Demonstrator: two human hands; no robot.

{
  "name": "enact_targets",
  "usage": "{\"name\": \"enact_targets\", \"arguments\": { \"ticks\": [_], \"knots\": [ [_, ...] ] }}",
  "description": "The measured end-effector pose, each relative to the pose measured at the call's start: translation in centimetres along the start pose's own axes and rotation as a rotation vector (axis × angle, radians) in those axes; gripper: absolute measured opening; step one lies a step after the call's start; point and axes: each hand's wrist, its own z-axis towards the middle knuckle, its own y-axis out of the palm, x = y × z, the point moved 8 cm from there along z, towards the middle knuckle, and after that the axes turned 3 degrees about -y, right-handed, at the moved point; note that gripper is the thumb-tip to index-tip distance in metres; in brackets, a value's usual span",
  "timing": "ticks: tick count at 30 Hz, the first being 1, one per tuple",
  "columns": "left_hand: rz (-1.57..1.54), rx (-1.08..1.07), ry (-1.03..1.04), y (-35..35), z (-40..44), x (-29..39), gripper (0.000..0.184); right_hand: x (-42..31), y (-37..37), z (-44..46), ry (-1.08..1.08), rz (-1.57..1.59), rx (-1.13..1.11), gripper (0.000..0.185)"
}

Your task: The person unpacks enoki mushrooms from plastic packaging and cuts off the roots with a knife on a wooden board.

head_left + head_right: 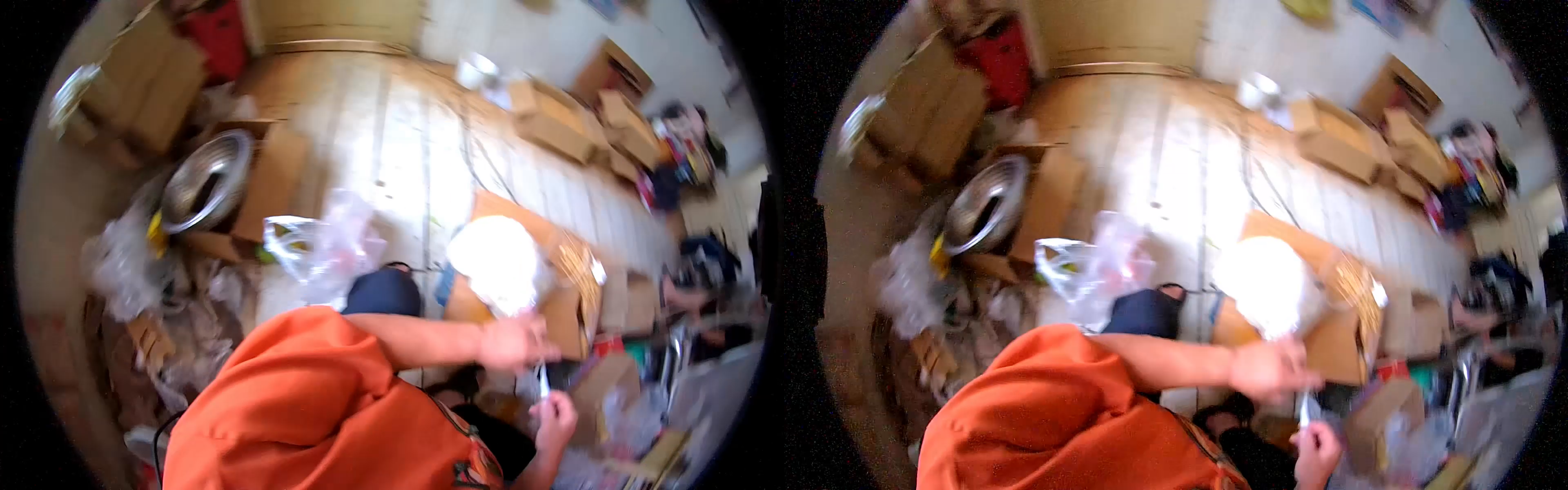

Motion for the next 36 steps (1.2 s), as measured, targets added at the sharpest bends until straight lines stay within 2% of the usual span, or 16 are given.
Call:
{"name": "enact_targets", "arguments": {
  "ticks": [2, 4, 6, 10, 13, 16, 18, 19, 20, 22, 25, 26, 27, 31, 34, 36],
  "knots": [
    [-0.021, -0.286, -0.002, 2.8, -1.9, 1.9, 0.019, -2.7, 2.9, -0.3, -0.114, 0.068, -0.035, 0.010],
    [-0.059, -0.282, -0.055, 3.4, -3.6, 2.0, 0.015, -3.4, 4.3, -0.5, -0.128, 0.193, -0.081, 0.013],
    [-0.089, -0.245, -0.171, 1.5, -5.0, 0.9, 0.013, -3.3, 5.1, -0.6, -0.156, 0.115, -0.198, 0.039],
    [-0.310, -0.051, -0.566, -7.8, -7.3, -1.6, 0.011, -4.5, 6.9, -1.0, 0.000, 0.521, -0.147, 0.038],
    [-0.420, 0.404, -0.927, -22.2, -11.1, -5.8, 0.014, -3.2, 8.0, -0.6, 0.100, 0.602, -0.125, 0.036],
    [0.039, 0.977, -0.675, -49.1, -13.7, -0.1, 0.017, 1.3, 9.6, -1.1, 0.155, 0.479, -0.241, 0.033],
    [0.139, 1.253, -0.167, -66.4, -17.6, 8.3, 0.022, 1.6, 10.7, -1.7, 0.124, 0.391, -0.295, 0.031],
    [-0.103, 1.492, 0.035, -72.0, -21.7, 11.6, 0.031, 1.6, 11.5, -2.0, 0.303, 0.448, -0.303, 0.030],
    [-0.050, 1.754, -0.125, -73.1, -25.7, 14.1, 0.040, 1.8, 12.1, -2.2, 0.348, 0.441, -0.320, 0.029],
    [-0.032, 1.794, -0.510, -73.5, -31.9, 13.7, 0.020, 3.1, 13.5, -1.9, 0.262, 0.438, -0.390, 0.032],
    [-0.441, 1.749, -0.584, -64.9, -35.7, 7.7, 0.010, 4.7, 16.3, -2.2, 0.285, 0.476, -0.532, 0.035],
    [-0.404, 1.374, -0.789, -61.5, -36.0, 5.2, 0.008, 4.6, 16.5, -2.3, 0.285, 0.474, -0.521, 0.035],
    [-0.268, 1.400, -0.877, -57.7, -36.7, 3.1, 0.008, 4.4, 17.1, -2.8, 0.314, 0.465, -0.559, 0.036],
    [-0.565, 1.467, -1.295, -43.0, -38.6, -5.0, 0.013, 4.0, 16.1, -3.9, 0.249, 0.392, -0.626, 0.038],
    [-0.799, 1.066, -1.205, -35.6, -32.6, -10.3, 0.010, 7.1, 15.9, -3.7, 0.331, 0.439, -0.587, 0.052],
    [-0.557, 0.877, -1.358, -32.4, -26.5, -10.1, 0.015, 7.5, 15.4, -4.0, 0.422, 0.530, -0.407, 0.020]
  ]
}}
